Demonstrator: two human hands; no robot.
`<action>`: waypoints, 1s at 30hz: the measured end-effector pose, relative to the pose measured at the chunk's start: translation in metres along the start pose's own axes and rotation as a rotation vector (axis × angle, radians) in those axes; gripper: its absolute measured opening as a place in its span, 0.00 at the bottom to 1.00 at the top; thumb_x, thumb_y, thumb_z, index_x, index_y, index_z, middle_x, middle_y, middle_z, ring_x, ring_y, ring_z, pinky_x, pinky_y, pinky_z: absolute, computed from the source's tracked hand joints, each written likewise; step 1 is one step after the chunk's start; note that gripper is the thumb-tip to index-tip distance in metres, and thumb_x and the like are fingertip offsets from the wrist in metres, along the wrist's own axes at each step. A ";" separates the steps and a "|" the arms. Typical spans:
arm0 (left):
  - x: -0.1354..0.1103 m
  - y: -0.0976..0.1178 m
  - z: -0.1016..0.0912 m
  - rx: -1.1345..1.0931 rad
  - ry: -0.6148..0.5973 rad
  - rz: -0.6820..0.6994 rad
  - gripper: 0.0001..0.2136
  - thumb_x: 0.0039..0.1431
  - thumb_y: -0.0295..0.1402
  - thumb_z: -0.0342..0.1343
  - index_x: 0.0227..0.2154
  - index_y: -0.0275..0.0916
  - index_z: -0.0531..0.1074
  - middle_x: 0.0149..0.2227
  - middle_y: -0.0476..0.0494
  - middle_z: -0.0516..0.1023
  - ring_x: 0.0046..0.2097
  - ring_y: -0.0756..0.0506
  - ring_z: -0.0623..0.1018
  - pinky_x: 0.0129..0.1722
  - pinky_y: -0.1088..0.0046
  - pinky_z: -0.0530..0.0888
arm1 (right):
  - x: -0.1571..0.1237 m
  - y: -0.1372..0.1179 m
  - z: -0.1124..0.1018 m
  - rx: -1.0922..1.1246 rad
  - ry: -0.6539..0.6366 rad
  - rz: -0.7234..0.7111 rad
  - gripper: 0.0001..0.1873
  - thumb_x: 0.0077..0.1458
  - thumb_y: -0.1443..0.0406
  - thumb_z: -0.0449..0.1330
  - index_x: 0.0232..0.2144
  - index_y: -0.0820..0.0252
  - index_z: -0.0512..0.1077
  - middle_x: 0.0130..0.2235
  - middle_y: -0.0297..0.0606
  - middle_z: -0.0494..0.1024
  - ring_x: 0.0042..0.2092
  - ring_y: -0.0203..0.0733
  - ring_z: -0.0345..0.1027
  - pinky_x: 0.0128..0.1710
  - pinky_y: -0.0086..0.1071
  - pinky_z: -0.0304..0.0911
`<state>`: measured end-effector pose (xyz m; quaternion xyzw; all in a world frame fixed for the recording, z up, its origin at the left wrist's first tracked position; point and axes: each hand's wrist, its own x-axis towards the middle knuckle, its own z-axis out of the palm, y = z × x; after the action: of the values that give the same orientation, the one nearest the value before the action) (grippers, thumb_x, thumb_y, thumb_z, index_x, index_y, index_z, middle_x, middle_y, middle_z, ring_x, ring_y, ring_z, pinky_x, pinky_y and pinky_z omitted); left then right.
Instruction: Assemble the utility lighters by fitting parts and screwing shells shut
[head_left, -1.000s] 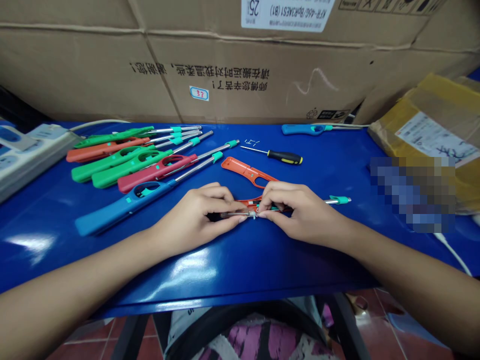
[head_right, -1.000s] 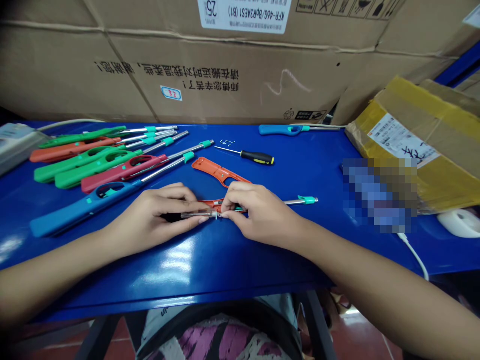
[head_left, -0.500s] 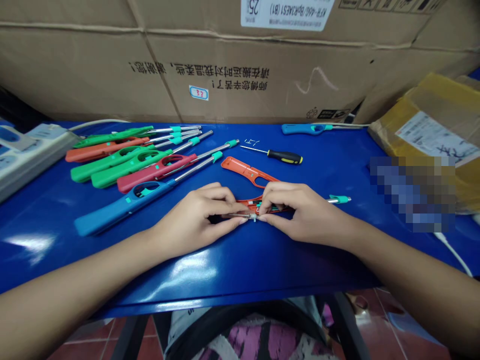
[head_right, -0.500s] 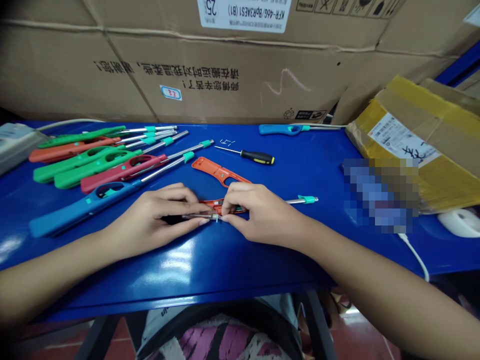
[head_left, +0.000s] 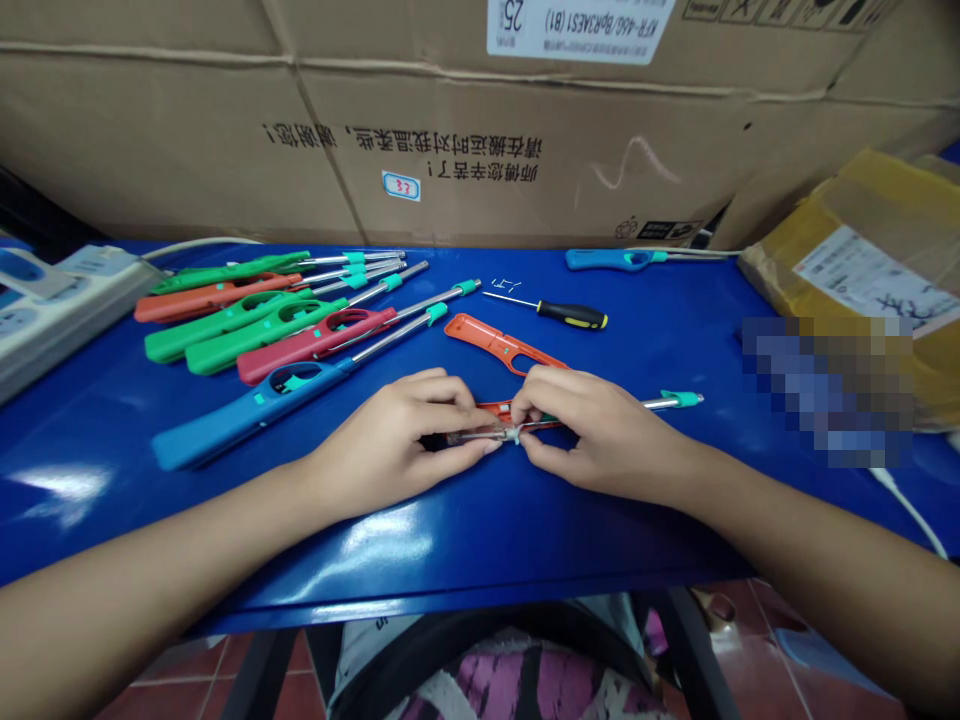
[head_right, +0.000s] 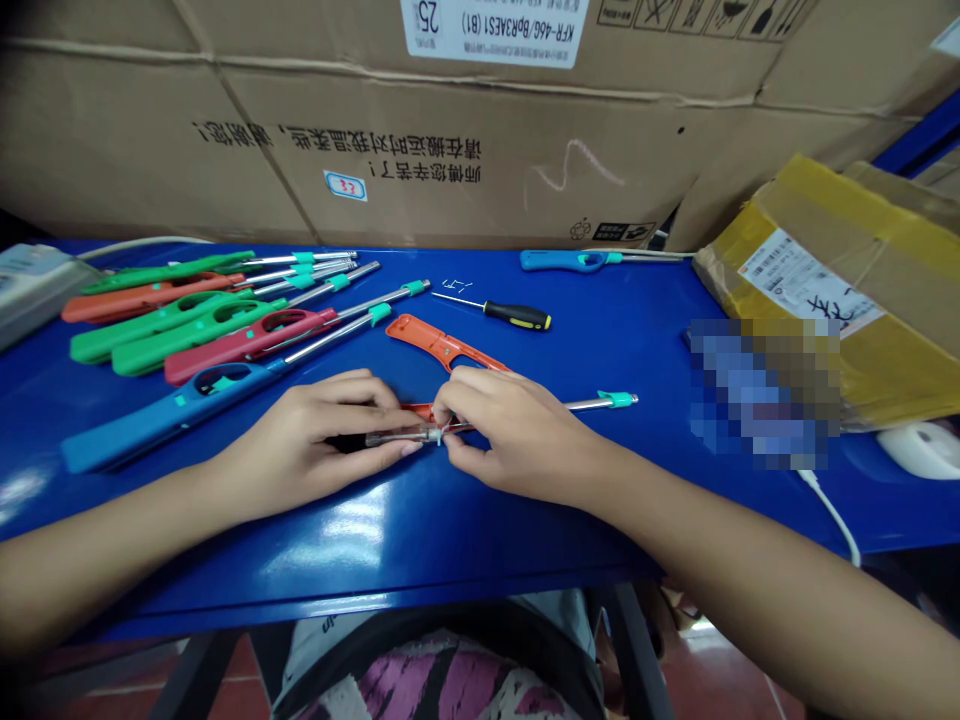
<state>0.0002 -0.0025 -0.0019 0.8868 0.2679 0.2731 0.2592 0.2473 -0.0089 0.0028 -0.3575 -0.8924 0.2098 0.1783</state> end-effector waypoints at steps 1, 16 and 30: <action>0.000 0.000 0.000 -0.001 0.005 0.005 0.10 0.64 0.29 0.61 0.47 0.37 0.81 0.36 0.44 0.78 0.38 0.48 0.76 0.40 0.71 0.74 | 0.000 -0.001 0.000 -0.004 0.005 0.005 0.04 0.58 0.69 0.58 0.37 0.59 0.72 0.38 0.36 0.74 0.40 0.39 0.68 0.39 0.34 0.62; -0.001 -0.002 -0.001 0.050 0.042 0.044 0.12 0.64 0.28 0.61 0.49 0.38 0.80 0.38 0.43 0.78 0.39 0.48 0.77 0.41 0.71 0.75 | 0.001 -0.005 -0.009 0.225 0.014 0.088 0.03 0.58 0.70 0.60 0.35 0.60 0.73 0.39 0.36 0.73 0.42 0.38 0.69 0.45 0.34 0.63; -0.002 -0.005 0.000 0.023 0.042 0.029 0.12 0.65 0.30 0.60 0.50 0.42 0.80 0.38 0.45 0.78 0.40 0.48 0.77 0.40 0.72 0.76 | 0.001 0.000 -0.009 0.301 -0.048 0.136 0.04 0.62 0.68 0.61 0.32 0.59 0.74 0.36 0.34 0.75 0.38 0.36 0.69 0.43 0.34 0.64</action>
<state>-0.0029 -0.0001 -0.0059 0.8876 0.2635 0.2922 0.2395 0.2510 -0.0055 0.0107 -0.3813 -0.8286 0.3611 0.1940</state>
